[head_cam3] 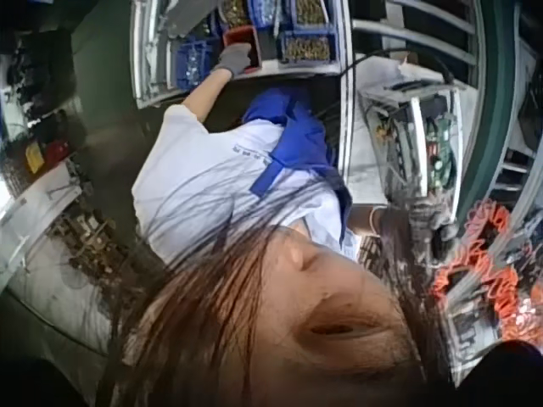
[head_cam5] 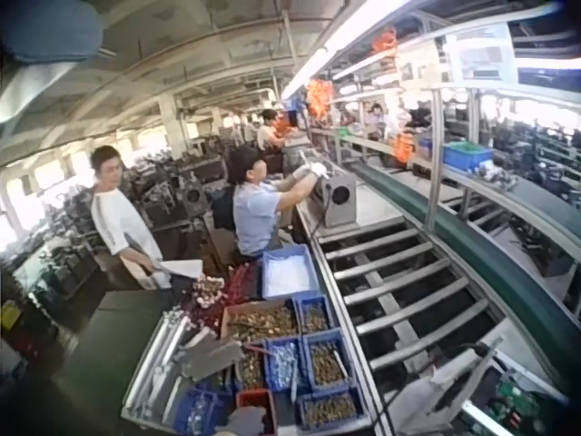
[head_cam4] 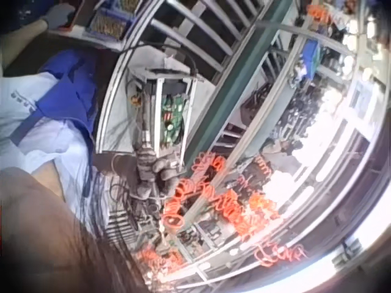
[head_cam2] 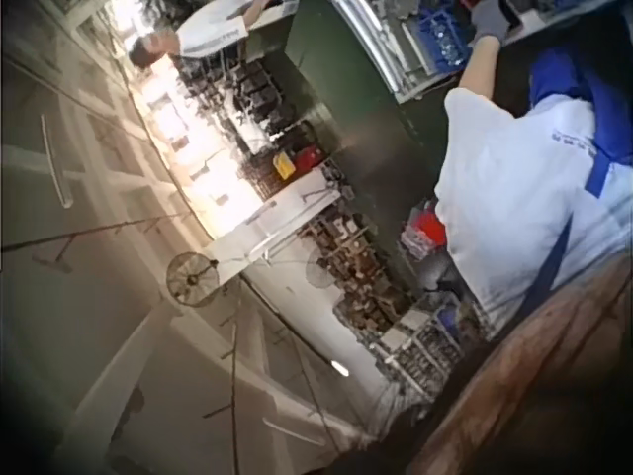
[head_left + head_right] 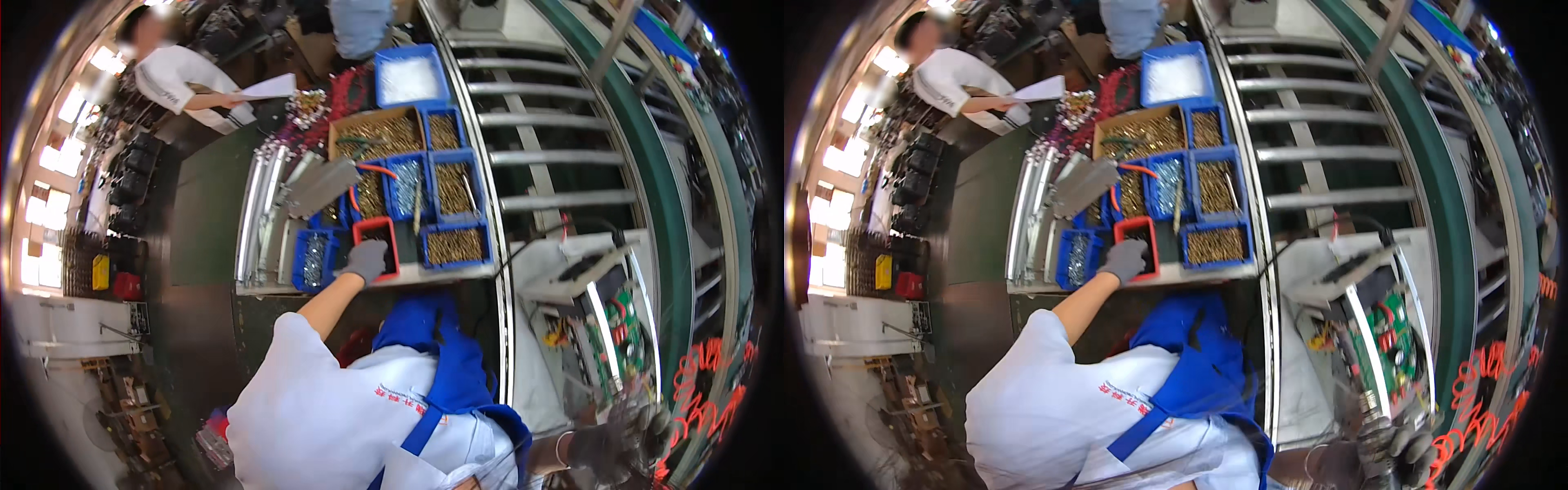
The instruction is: The person assembles an electronic device on a factory assembly line. They use a pneumatic screwdriver to secure components onto a green circuit board, connect various wires, and handle small parts from nearby bins. The task involves precise hand movements and tool manipulation within a confined workspace.
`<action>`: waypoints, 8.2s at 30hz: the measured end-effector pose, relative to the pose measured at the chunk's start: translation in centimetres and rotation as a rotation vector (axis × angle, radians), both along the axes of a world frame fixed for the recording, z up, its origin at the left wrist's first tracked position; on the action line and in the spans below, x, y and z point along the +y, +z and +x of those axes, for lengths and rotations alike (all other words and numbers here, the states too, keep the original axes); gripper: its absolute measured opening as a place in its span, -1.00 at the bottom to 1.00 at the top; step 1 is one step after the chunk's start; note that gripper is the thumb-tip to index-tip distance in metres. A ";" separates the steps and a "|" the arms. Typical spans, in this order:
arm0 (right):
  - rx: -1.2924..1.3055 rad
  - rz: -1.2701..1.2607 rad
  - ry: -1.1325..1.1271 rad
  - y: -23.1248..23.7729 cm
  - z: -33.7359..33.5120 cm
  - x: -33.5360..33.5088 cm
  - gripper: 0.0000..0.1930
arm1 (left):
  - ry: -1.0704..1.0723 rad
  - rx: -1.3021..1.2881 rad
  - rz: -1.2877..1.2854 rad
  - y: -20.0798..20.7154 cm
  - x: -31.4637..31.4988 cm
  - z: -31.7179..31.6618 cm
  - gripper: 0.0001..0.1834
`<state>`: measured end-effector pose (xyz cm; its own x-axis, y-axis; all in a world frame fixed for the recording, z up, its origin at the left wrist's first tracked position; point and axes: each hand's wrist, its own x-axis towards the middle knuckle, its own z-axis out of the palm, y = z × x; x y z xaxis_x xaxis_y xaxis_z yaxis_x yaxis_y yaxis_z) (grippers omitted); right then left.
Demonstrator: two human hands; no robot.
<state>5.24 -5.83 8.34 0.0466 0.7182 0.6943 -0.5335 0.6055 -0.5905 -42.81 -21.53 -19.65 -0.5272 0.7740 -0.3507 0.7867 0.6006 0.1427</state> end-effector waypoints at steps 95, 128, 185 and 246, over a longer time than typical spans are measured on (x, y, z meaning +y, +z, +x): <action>-0.326 -0.092 0.062 4.6 -8.2 11.8 -0.29 | -0.080 -1.154 0.925 17.5 16.0 29.2 -0.50; -0.633 0.032 -0.110 4.0 -10.6 14.0 -0.53 | -0.304 -0.364 0.775 18.9 21.2 27.8 0.04; 0.195 0.104 -0.404 -0.3 18.8 -14.5 -0.33 | -0.062 -2.119 -0.278 21.2 11.4 48.3 -0.61; -0.339 -0.367 -0.834 5.0 27.4 1.2 -0.65 | -1.525 -0.282 0.643 22.0 25.5 62.7 0.14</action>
<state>32.68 -4.61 13.37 0.4778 0.7193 0.5043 0.2166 0.4598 -0.8612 19.88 3.92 2.38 0.8087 0.5285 0.2582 0.4636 -0.8428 0.2734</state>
